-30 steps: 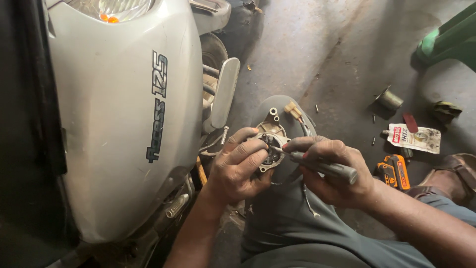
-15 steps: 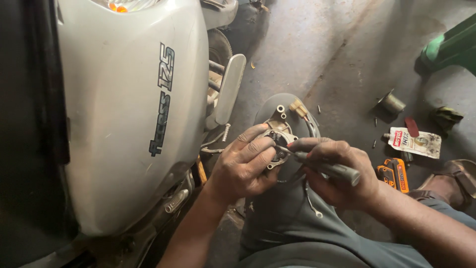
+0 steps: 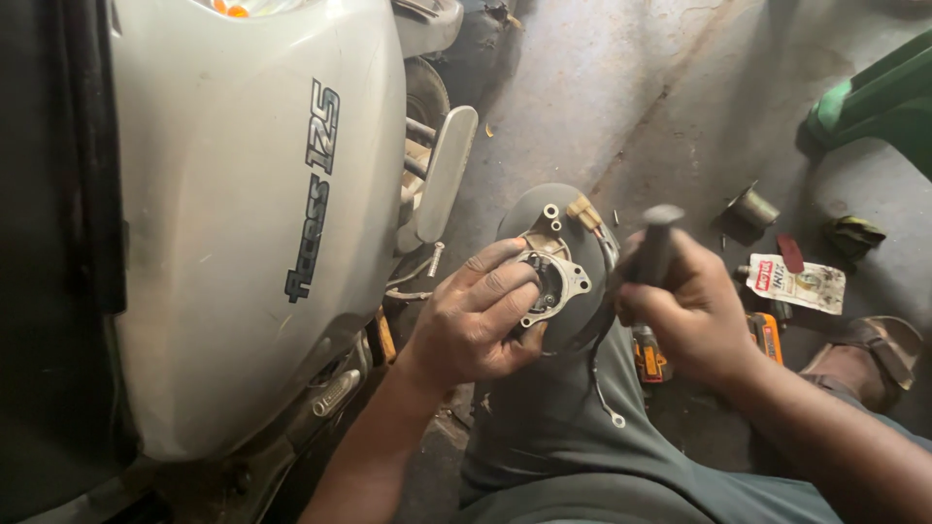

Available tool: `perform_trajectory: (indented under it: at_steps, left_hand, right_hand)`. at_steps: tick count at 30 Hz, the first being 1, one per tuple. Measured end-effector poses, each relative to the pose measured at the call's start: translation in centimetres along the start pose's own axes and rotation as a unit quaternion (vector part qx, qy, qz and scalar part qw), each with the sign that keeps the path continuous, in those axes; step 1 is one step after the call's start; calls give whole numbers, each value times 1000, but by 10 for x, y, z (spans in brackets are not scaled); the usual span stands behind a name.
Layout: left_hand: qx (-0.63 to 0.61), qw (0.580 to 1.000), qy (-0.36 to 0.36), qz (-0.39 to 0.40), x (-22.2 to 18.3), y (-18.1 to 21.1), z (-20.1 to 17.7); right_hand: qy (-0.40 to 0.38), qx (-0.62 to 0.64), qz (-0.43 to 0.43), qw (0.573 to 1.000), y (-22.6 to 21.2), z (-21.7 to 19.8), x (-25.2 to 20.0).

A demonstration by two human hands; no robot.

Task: Servicing and assembling a motorcycle starter motor component.

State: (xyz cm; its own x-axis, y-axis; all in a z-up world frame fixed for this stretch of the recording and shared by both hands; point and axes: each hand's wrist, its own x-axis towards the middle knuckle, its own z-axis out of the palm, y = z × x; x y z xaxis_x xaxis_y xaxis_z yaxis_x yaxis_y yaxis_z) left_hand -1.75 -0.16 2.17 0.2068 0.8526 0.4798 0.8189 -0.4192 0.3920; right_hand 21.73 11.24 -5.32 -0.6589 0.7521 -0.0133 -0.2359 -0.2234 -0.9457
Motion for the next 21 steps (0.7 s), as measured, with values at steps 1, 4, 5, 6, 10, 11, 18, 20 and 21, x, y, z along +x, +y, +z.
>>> perform_trajectory:
  at_steps: [1,4,5,6,10,11,18,20,21]
  left_hand:
    - [-2,1000,0,-2,1,1,1]
    - [-6,1000,0,7,6,4,3]
    - [-8,1000,-5,12,8,4,3]
    - [-10,1000,-9,17,11,6,4]
    - [-8,999,-20,25,19,10,10]
    - [-4,999,-22,30,20,12,11]
    - [-13,999,-27,42,26,18,18]
    - [-21,999,-22,37,26,15,20]
    - [-29,999,-16,31,25,14,21]
  right_hand:
    - [0,-1,2,1000,-10,7,2]
    - [7,-178,21,984,-38,24,8]
    - [17,-240,-9,971,-45,28,10]
    - [28,-301,-40,952,-53,31,13]
    - [35,-341,-57,938,-58,32,13]
    - [40,-356,-78,931,-58,32,13]
    - [44,-388,-125,912,-65,27,15]
    - [38,-386,-94,917,-64,23,15]
    - [29,-384,-63,921,-64,22,16]
